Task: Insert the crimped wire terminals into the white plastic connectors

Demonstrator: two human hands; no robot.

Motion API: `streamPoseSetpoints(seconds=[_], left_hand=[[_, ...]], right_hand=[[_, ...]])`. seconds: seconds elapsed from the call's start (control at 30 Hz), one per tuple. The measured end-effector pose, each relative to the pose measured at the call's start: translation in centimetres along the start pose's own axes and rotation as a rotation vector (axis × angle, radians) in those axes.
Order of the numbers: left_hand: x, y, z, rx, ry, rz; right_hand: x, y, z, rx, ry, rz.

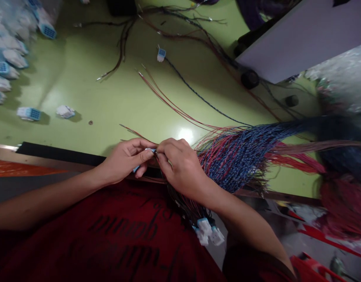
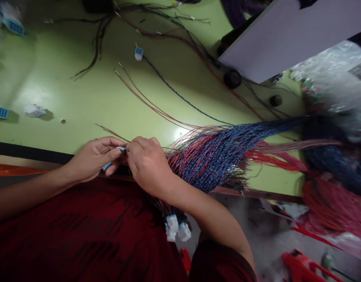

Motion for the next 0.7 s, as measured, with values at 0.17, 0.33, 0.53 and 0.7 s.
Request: streamPoseSetpoints(seconds=[0.17, 0.33, 0.53, 0.7], left_hand=[[0.1, 0.1, 0.0, -0.029, -0.017, 0.014], [0.0, 0.0, -0.3, -0.056, -0.047, 0.003], [0.1, 0.1, -0.2, -0.028, -0.064, 0.014], [0.2, 0.2, 0.1, -0.021, -0.023, 0.035]], right_hand=[[0.1, 0.0, -0.7, -0.102, 0.194, -0.034], [0.1, -0.1, -1.3, -0.233, 0.383, -0.159], [0.1, 0.0, -1.3, -0.144, 0.33, -0.164], [0.3, 0.2, -1.2, -0.072, 0.257, -0.097]])
Point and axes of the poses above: each hand's wrist, its own y-axis towards the middle knuckle, its own x-axis out of the back of the hand, z = x × y, the point moved 2 cm from there along y, towards the middle knuckle, and after that the axes turned 7 degrees about x, right-handed, at the moved point
